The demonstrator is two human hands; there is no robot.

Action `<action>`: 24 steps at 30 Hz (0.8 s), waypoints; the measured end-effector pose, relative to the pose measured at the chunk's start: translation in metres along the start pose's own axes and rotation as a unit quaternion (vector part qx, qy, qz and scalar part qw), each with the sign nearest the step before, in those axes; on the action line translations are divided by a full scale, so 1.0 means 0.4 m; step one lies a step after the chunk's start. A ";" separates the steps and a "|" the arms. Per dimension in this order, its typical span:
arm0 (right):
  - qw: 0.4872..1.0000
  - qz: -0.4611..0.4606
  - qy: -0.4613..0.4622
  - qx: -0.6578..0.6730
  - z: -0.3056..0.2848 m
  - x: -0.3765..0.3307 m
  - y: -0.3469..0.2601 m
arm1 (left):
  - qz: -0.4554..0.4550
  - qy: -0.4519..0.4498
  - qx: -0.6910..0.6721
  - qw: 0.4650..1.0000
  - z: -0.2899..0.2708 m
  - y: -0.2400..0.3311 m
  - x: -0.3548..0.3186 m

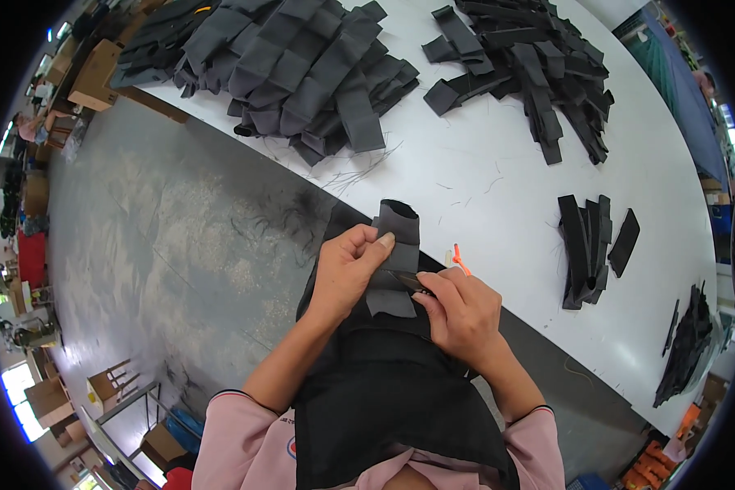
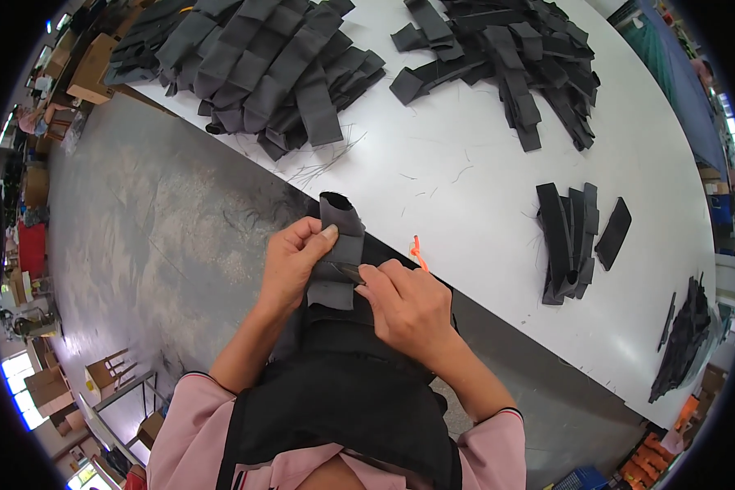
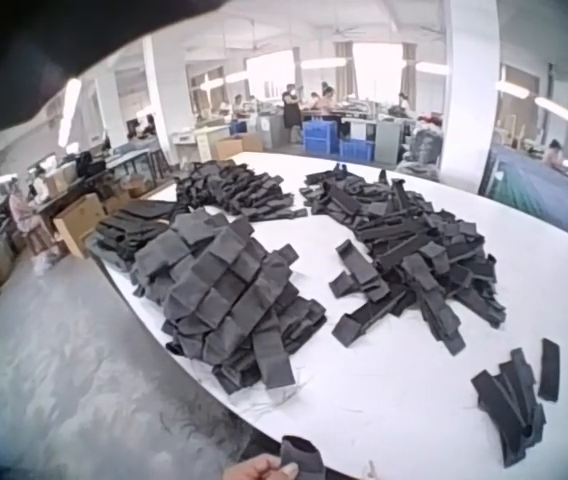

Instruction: The person is using a small pair of snips/scissors to trim excess threads or refine the edges of pre-cut black fabric strips in a manufacturing setting.

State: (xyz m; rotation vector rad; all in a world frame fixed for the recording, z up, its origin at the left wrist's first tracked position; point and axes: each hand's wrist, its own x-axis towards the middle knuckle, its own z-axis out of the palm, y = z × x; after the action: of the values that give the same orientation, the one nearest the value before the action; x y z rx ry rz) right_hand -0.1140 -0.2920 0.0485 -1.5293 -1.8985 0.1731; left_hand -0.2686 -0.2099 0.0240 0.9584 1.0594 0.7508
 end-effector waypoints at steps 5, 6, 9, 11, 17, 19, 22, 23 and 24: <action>0.999 0.004 0.009 0.032 0.008 0.005 0.003 | -0.019 -0.010 -0.001 1.000 0.010 0.010 -0.003; 0.999 0.004 0.009 0.032 0.009 0.005 0.003 | -0.014 -0.014 -0.001 1.000 0.010 0.011 -0.003; 1.000 -0.002 0.008 0.019 0.012 0.003 0.003 | -0.010 -0.016 0.007 1.000 0.011 0.012 -0.002; 0.999 0.016 0.021 0.028 0.014 -0.002 0.001 | -0.015 -0.016 0.005 1.000 0.013 0.013 -0.002; 0.986 0.088 0.045 0.131 0.018 0.002 -0.007 | -0.007 -0.020 0.011 1.000 0.008 0.004 0.003; 0.971 0.136 0.077 0.183 0.001 -0.008 -0.012 | 0.005 -0.015 0.018 1.000 -0.007 0.003 0.006; 0.900 0.260 0.127 0.326 -0.013 -0.027 0.011 | -0.048 0.000 -0.138 0.989 -0.018 0.021 0.017; 0.866 0.309 0.110 0.378 0.004 -0.027 0.023 | -0.056 -0.007 -0.232 0.971 -0.017 0.021 0.024; 0.826 0.355 0.092 0.428 0.018 -0.025 0.031 | -0.064 -0.015 -0.322 0.944 -0.014 0.023 0.030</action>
State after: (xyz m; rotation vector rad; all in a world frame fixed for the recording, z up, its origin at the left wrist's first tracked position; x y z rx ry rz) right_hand -0.1072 -0.2952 0.0326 -1.4150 -0.7818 1.0163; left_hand -0.2706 -0.1941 0.0271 0.3341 0.7597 0.8924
